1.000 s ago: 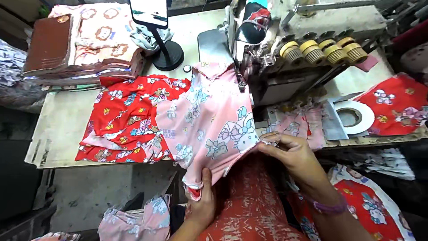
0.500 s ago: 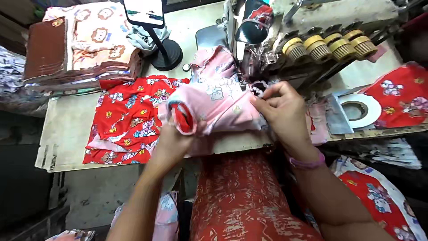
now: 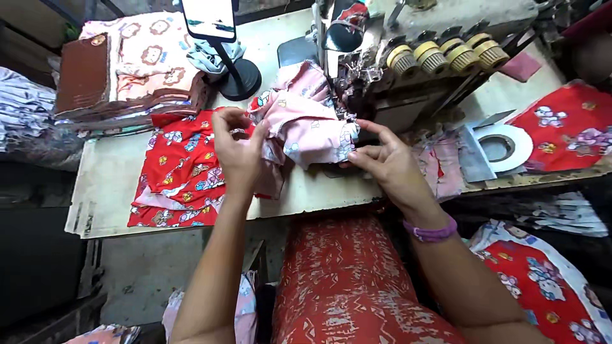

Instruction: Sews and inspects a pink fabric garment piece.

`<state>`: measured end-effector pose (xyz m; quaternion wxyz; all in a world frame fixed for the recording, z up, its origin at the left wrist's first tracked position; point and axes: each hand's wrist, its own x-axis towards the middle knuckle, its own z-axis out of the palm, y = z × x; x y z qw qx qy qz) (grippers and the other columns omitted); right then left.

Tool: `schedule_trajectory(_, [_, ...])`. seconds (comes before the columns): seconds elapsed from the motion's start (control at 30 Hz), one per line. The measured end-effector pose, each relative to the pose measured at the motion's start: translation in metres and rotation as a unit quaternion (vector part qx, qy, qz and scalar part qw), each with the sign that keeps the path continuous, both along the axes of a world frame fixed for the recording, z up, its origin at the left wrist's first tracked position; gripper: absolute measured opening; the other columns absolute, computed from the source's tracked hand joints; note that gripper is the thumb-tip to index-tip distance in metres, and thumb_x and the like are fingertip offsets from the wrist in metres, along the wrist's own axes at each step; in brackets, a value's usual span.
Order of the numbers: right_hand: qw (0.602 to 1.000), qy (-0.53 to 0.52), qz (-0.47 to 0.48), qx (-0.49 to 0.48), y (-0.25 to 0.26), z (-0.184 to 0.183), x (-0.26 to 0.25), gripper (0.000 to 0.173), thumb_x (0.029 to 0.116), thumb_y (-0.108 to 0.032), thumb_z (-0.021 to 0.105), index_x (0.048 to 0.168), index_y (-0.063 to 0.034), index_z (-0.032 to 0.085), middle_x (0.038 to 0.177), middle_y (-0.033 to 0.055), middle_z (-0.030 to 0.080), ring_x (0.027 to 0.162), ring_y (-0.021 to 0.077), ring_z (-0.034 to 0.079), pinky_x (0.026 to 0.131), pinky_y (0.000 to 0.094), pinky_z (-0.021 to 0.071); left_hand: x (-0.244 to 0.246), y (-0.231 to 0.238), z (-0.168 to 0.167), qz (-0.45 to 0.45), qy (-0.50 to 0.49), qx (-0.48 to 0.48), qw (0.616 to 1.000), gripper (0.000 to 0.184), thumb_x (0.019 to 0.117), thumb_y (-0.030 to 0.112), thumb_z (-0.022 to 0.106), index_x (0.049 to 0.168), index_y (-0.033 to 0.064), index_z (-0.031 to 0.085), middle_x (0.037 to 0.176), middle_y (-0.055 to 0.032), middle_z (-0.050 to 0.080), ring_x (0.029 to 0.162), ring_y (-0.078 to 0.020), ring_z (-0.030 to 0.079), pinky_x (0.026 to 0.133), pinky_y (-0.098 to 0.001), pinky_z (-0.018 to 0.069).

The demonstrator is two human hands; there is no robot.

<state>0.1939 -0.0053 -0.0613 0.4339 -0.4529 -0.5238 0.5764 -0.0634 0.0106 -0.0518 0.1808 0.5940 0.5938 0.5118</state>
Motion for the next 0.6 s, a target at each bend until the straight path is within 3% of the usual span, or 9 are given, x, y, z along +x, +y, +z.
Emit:
schedule_trajectory(0.03, [1.000, -0.012, -0.012, 0.003, 0.001, -0.001, 0.001, 0.060, 0.0932, -0.005, 0.071, 0.148, -0.0131, 0.047, 0.090, -0.0018, 0.075, 0.074, 0.0023, 0.069, 0.068, 0.0177, 0.0559, 0.007, -0.010, -0.002, -0.012, 0.080, 0.059, 0.995, 0.032, 0.0955, 0.016, 0.070, 0.112, -0.0102, 0.061, 0.109, -0.0173, 0.066, 0.106, -0.0179, 0.062, 0.093, -0.0323, 0.0504])
schedule_trajectory(0.1, [0.999, -0.026, -0.018, 0.008, 0.003, -0.002, 0.004, 0.057, 0.0936, -0.009, 0.071, 0.146, -0.0131, 0.049, 0.092, -0.0029, 0.074, 0.076, 0.0022, 0.069, 0.069, 0.0183, 0.0565, 0.027, -0.024, -0.007, -0.081, 0.187, 0.159, 0.966, 0.012, 0.0962, 0.012, 0.070, 0.098, 0.0008, 0.070, 0.104, -0.0142, 0.067, 0.111, -0.0245, 0.060, 0.102, -0.0389, 0.0454])
schedule_trajectory(0.17, [0.999, -0.030, -0.019, 0.018, 0.003, -0.003, 0.003, 0.057, 0.0917, -0.009, 0.073, 0.144, -0.0122, 0.051, 0.088, -0.0031, 0.073, 0.070, 0.0015, 0.066, 0.064, 0.0166, 0.0536, 0.047, -0.026, -0.013, -0.134, 0.232, 0.217, 0.939, 0.004, 0.0944, 0.013, 0.073, 0.093, 0.0097, 0.074, 0.099, -0.0082, 0.068, 0.108, -0.0238, 0.059, 0.102, -0.0395, 0.0409])
schedule_trajectory(0.27, [0.999, -0.033, -0.017, 0.027, 0.001, 0.002, 0.003, 0.057, 0.0884, -0.004, 0.076, 0.141, -0.0113, 0.053, 0.084, -0.0018, 0.073, 0.067, 0.0016, 0.066, 0.061, 0.0154, 0.0544, 0.061, -0.021, -0.016, -0.163, 0.245, 0.243, 0.924, 0.005, 0.0924, 0.016, 0.075, 0.092, 0.0108, 0.075, 0.096, -0.0072, 0.069, 0.104, -0.0229, 0.060, 0.102, -0.0403, 0.0383])
schedule_trajectory(0.33, [0.999, -0.042, -0.019, 0.023, -0.001, 0.006, 0.007, 0.057, 0.0894, -0.003, 0.074, 0.141, -0.0121, 0.053, 0.083, -0.0023, 0.075, 0.064, 0.0003, 0.066, 0.059, 0.0140, 0.0524, 0.064, -0.023, -0.018, -0.156, 0.262, 0.236, 0.923, 0.019, 0.0910, 0.028, 0.078, 0.102, 0.0126, 0.074, 0.106, -0.0079, 0.067, 0.112, -0.0236, 0.057, 0.107, -0.0421, 0.0341])
schedule_trajectory(0.37, [0.999, -0.047, -0.017, 0.021, -0.003, 0.009, 0.010, 0.058, 0.0898, -0.003, 0.074, 0.143, -0.0129, 0.052, 0.083, -0.0027, 0.075, 0.063, -0.0005, 0.065, 0.057, 0.0132, 0.0513, 0.067, -0.025, -0.021, -0.149, 0.292, 0.222, 0.919, 0.030, 0.0912, 0.035, 0.077, 0.113, 0.0149, 0.071, 0.119, -0.0095, 0.065, 0.123, -0.0257, 0.053, 0.113, -0.0462, 0.0291])
schedule_trajectory(0.43, [0.998, -0.052, -0.001, 0.031, -0.004, 0.015, 0.013, 0.061, 0.0902, -0.002, 0.072, 0.145, -0.0134, 0.049, 0.082, -0.0035, 0.075, 0.063, -0.0009, 0.066, 0.058, 0.0132, 0.0524, 0.075, -0.025, -0.024, -0.140, 0.349, 0.202, 0.904, 0.040, 0.0950, 0.031, 0.073, 0.131, 0.0168, 0.063, 0.143, -0.0151, 0.056, 0.143, -0.0323, 0.042, 0.120, -0.0556, 0.0201])
schedule_trajectory(0.5, [0.997, -0.058, 0.007, 0.053, -0.003, 0.024, 0.015, 0.065, 0.0894, -0.001, 0.071, 0.148, -0.0148, 0.046, 0.085, -0.0045, 0.076, 0.066, -0.0007, 0.068, 0.061, 0.0130, 0.0547, 0.079, -0.020, -0.016, -0.143, 0.354, 0.235, 0.894, 0.030, 0.0991, 0.012, 0.064, 0.129, 0.0109, 0.064, 0.140, -0.0188, 0.060, 0.142, -0.0343, 0.045, 0.120, -0.0544, 0.0245])
schedule_trajectory(0.6, [0.995, -0.076, 0.005, 0.067, -0.003, 0.024, 0.016, 0.068, 0.0889, 0.001, 0.071, 0.150, -0.0142, 0.043, 0.085, -0.0052, 0.075, 0.064, -0.0025, 0.066, 0.057, 0.0114, 0.0521, 0.080, -0.022, -0.003, -0.171, 0.317, 0.286, 0.888, 0.016, 0.0979, 0.001, 0.061, 0.105, -0.0007, 0.075, 0.102, -0.0161, 0.076, 0.113, -0.0325, 0.069, 0.109, -0.0468, 0.0463])
